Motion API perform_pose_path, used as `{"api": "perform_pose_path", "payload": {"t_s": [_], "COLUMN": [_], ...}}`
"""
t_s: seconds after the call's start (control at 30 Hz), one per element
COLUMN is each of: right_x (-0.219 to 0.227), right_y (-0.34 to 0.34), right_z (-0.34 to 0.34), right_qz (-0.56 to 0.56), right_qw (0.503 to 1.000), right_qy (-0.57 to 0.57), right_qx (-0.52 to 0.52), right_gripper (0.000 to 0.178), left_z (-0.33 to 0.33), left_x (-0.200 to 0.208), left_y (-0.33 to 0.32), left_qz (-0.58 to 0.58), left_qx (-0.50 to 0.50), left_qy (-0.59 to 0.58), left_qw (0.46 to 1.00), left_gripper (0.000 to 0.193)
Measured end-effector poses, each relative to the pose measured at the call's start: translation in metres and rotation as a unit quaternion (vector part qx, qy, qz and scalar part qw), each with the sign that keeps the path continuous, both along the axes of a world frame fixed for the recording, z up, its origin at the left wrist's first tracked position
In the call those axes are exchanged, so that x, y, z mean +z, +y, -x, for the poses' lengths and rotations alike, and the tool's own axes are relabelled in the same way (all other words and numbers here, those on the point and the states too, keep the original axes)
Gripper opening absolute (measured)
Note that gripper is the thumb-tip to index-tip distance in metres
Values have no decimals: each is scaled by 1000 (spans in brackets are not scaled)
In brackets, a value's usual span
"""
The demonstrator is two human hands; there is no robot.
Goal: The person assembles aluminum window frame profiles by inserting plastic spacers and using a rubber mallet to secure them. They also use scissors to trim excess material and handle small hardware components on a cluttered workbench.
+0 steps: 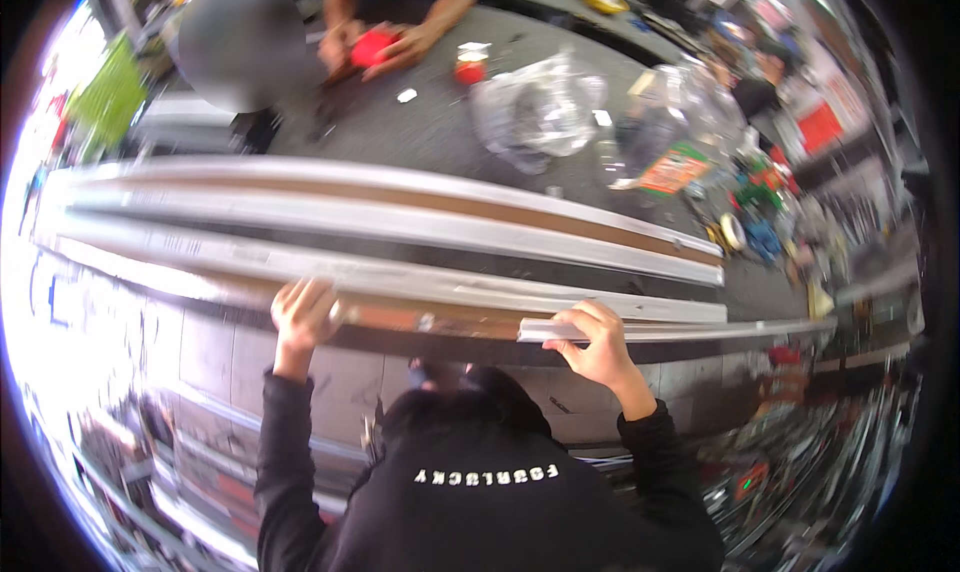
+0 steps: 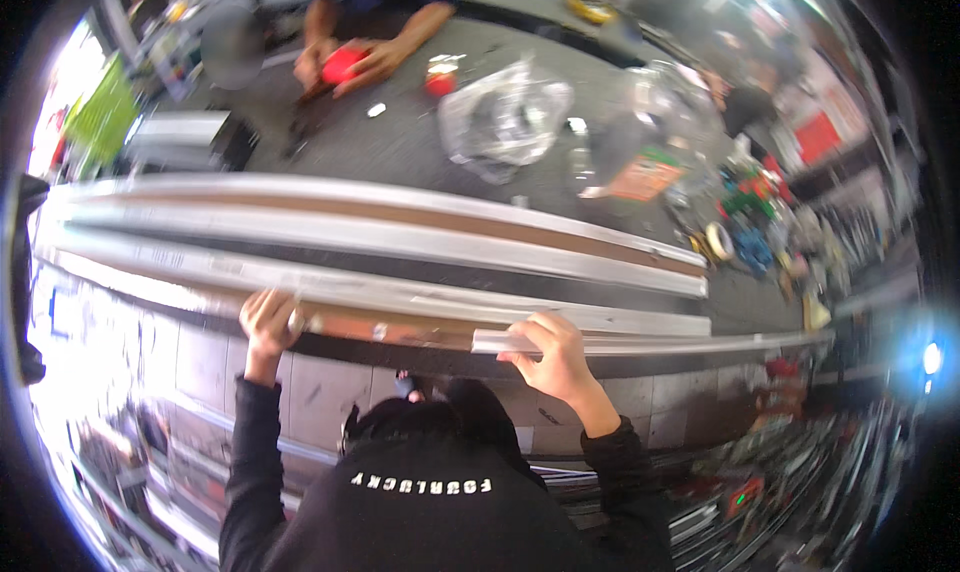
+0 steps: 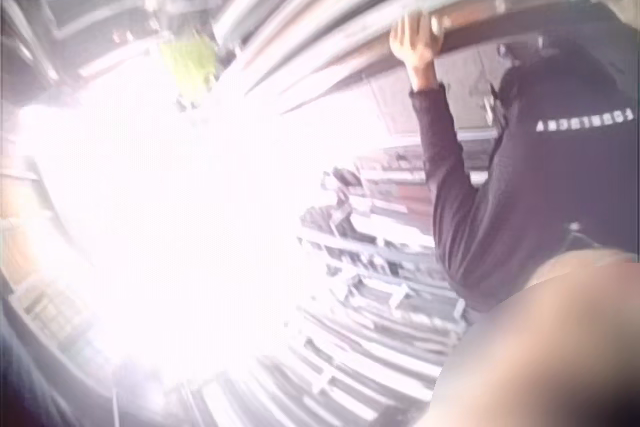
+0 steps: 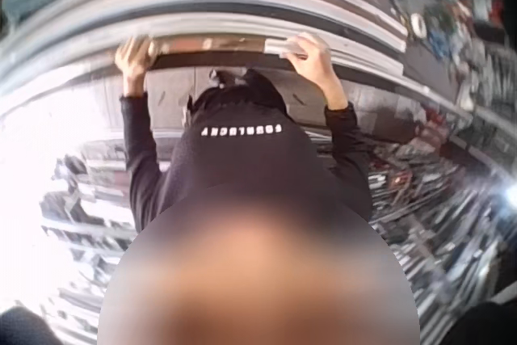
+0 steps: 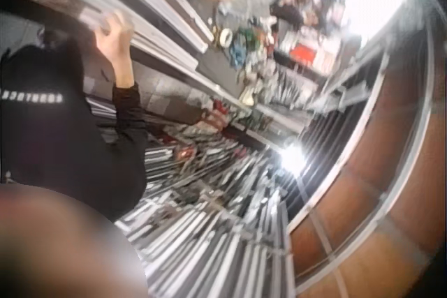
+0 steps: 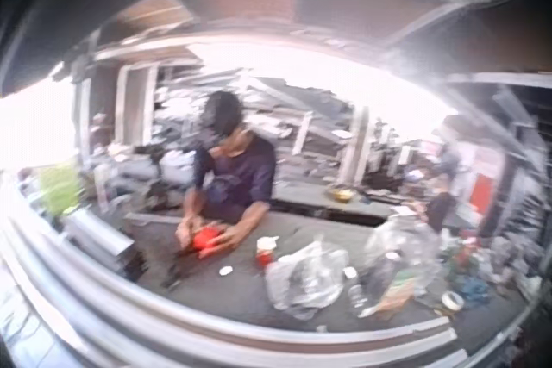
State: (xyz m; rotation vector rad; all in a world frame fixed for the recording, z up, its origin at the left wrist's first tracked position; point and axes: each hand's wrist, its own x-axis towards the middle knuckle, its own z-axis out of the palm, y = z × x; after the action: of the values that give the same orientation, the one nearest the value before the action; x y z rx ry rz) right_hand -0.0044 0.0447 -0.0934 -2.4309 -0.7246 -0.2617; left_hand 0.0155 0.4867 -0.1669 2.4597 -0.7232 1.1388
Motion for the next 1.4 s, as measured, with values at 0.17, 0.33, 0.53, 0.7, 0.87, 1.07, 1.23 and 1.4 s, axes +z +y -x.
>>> {"api": "perform_pose_path", "payload": {"t_s": [0.17, 0.33, 0.53, 0.7, 0.87, 1.07, 1.23, 1.4], "right_x": [-2, -6, -7, -21, -23, -9, -17, -21], "right_y": [60, 104, 139, 190, 191, 117, 104, 106], "right_z": [-5, -11, -18, -24, -27, -15, -10, -13], "right_qz": [-39, -48, -56, -45, -28, -11, -28, -21], "right_qw": [997, 995, 993, 991, 993, 997, 998, 998], "right_qy": [-38, -45, -40, -53, -2, 16, -15, -5], "right_qx": [48, 76, 100, 118, 118, 75, 59, 63], "right_gripper": [31, 31, 30, 30, 32, 32, 31, 32], "left_z": [1, 0, -1, -1, 0, 1, 0, 3], "left_x": [0, 3, -2, -4, -3, -6, -5, -3], "left_y": [-3, -4, 0, 4, 4, 2, 2, 0], "left_qz": [28, 47, 44, 30, 56, 62, 61, 74], "left_qx": [-11, -19, -11, -24, -20, 0, -4, 19], "left_qy": [-12, -2, -2, -2, 1, 5, 2, 16], "left_qw": [999, 999, 999, 999, 998, 998, 998, 997], "left_gripper": [9, 10, 12, 12, 14, 13, 13, 13]}}
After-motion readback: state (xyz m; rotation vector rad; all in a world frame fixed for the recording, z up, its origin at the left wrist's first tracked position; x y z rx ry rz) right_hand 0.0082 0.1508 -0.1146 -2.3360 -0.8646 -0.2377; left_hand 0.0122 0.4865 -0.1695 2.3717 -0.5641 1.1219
